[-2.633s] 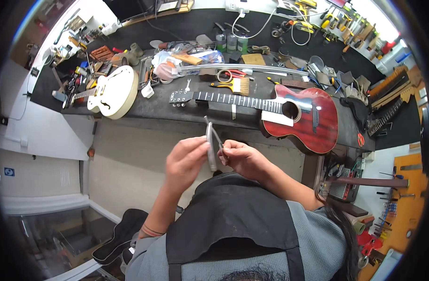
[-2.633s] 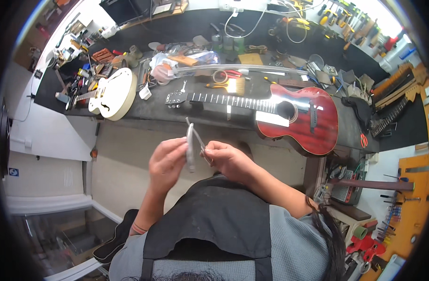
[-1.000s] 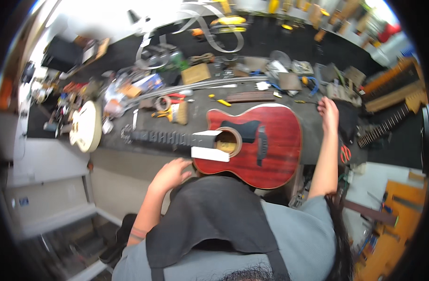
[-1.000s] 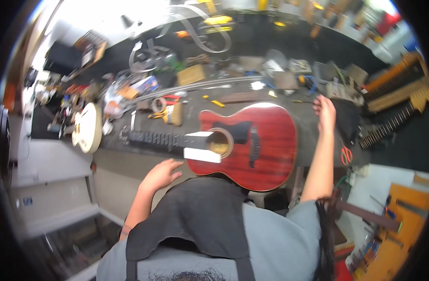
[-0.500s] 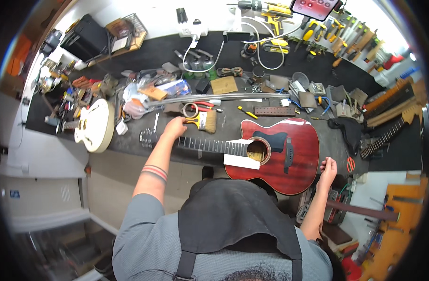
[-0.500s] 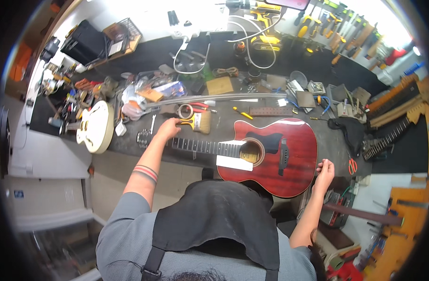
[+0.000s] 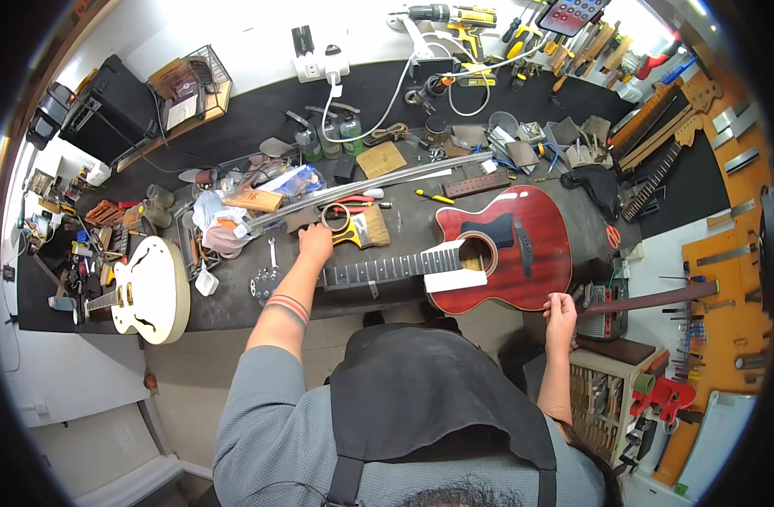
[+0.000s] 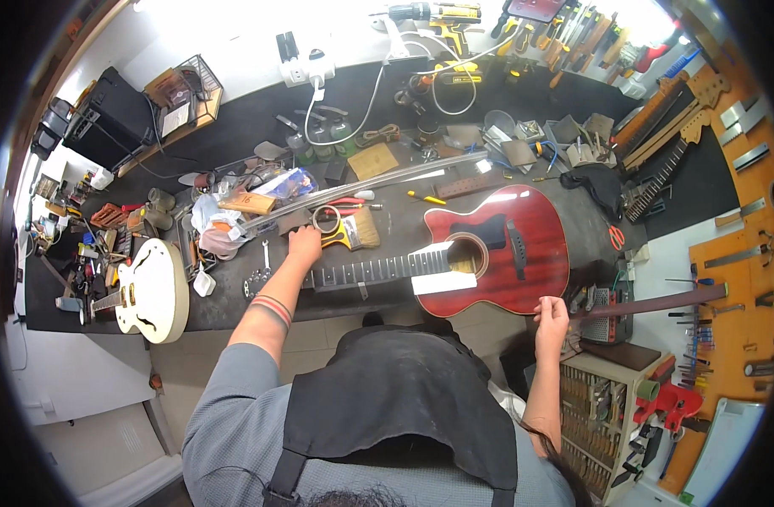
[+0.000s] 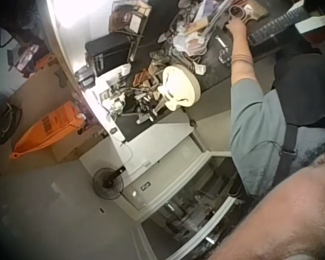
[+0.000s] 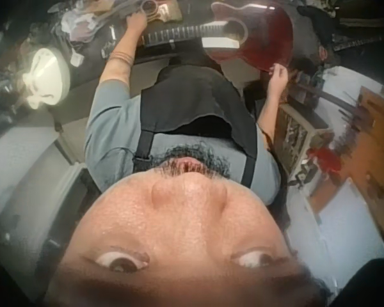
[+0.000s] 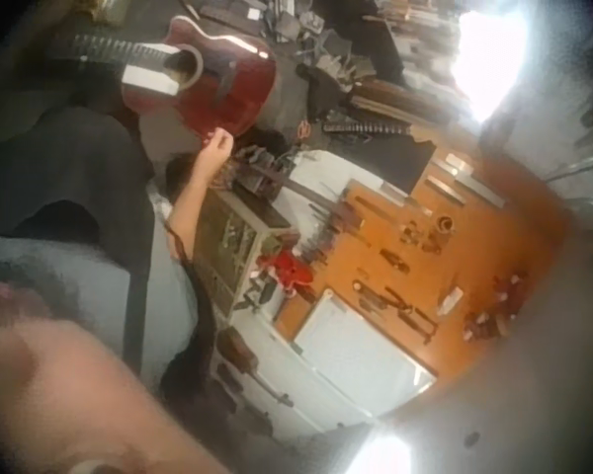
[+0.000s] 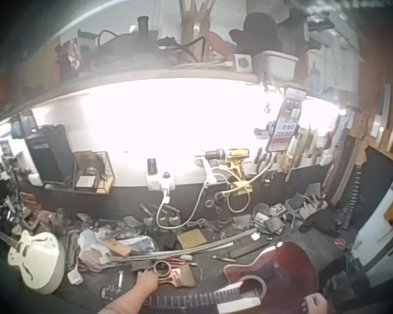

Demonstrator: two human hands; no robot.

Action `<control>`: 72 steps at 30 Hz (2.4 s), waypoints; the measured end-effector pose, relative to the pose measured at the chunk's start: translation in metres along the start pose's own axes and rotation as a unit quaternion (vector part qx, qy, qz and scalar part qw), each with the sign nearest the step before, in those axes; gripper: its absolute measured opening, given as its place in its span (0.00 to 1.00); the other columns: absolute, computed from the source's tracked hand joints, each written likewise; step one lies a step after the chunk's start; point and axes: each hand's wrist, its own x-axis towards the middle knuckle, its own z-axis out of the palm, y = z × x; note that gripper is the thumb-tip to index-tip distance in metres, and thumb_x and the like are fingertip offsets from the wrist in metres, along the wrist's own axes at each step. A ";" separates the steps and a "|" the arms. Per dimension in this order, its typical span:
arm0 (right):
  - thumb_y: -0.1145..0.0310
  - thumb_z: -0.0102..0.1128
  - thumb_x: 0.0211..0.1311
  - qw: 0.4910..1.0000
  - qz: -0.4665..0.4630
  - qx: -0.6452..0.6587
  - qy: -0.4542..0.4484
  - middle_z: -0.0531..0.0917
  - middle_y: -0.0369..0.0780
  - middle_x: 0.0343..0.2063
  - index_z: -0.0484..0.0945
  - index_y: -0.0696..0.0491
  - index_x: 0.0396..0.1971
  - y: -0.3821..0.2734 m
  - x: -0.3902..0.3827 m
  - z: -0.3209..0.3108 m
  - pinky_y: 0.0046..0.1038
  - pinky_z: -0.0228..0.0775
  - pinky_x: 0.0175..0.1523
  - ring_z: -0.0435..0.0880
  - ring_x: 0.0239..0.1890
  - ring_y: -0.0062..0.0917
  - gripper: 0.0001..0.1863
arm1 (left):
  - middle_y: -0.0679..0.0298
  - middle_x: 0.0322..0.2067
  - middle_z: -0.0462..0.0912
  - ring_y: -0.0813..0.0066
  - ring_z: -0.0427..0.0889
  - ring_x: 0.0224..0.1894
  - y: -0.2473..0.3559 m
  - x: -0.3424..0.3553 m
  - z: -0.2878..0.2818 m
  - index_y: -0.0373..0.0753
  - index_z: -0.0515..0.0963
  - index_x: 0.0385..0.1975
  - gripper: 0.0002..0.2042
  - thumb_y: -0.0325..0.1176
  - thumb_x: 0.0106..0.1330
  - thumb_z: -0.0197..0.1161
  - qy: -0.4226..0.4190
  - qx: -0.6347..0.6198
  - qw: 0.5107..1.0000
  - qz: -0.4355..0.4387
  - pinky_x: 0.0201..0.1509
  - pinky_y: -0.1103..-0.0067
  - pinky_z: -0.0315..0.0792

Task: The person works on the fretboard of a red acoustic guitar, using a small metal file to smooth the frets and a sanding block to clean the fretboard surface. The person also uses a brush to sweep away debris from the instrument.

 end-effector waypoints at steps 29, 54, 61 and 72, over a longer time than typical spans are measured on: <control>0.70 0.81 0.66 0.728 -0.338 -0.425 -0.418 0.65 0.57 0.86 0.73 0.56 0.83 -0.025 -0.029 0.244 0.54 0.62 0.89 0.65 0.87 0.58 0.45 | 0.52 0.44 0.97 0.46 0.97 0.47 0.065 -0.219 -0.070 0.41 0.91 0.50 0.14 0.44 0.86 0.67 0.225 -0.520 0.810 -0.153 0.50 0.61 0.87; 0.72 0.81 0.65 0.689 -0.348 -0.435 -0.463 0.60 0.58 0.89 0.68 0.56 0.86 -0.030 -0.013 0.240 0.54 0.64 0.89 0.63 0.88 0.58 0.50 | 0.53 0.53 0.98 0.64 0.95 0.55 -0.004 -0.236 -0.071 0.31 0.91 0.61 0.18 0.41 0.88 0.66 0.258 -0.504 0.796 -0.215 0.62 0.69 0.85; 0.73 0.80 0.64 0.690 -0.347 -0.436 -0.462 0.59 0.59 0.89 0.67 0.56 0.87 -0.032 -0.015 0.240 0.54 0.63 0.90 0.62 0.88 0.60 0.51 | 0.55 0.39 0.96 0.62 0.96 0.41 -0.019 -0.233 -0.110 0.38 0.93 0.53 0.15 0.42 0.87 0.66 0.267 -0.514 0.774 -0.256 0.48 0.67 0.85; 0.73 0.80 0.65 0.690 -0.340 -0.439 -0.464 0.56 0.59 0.90 0.65 0.56 0.89 -0.030 -0.020 0.241 0.54 0.61 0.91 0.59 0.90 0.60 0.53 | 0.49 0.44 0.97 0.47 0.97 0.46 -0.013 -0.245 -0.084 0.38 0.93 0.48 0.15 0.43 0.85 0.68 0.350 -0.494 0.748 -0.272 0.52 0.66 0.87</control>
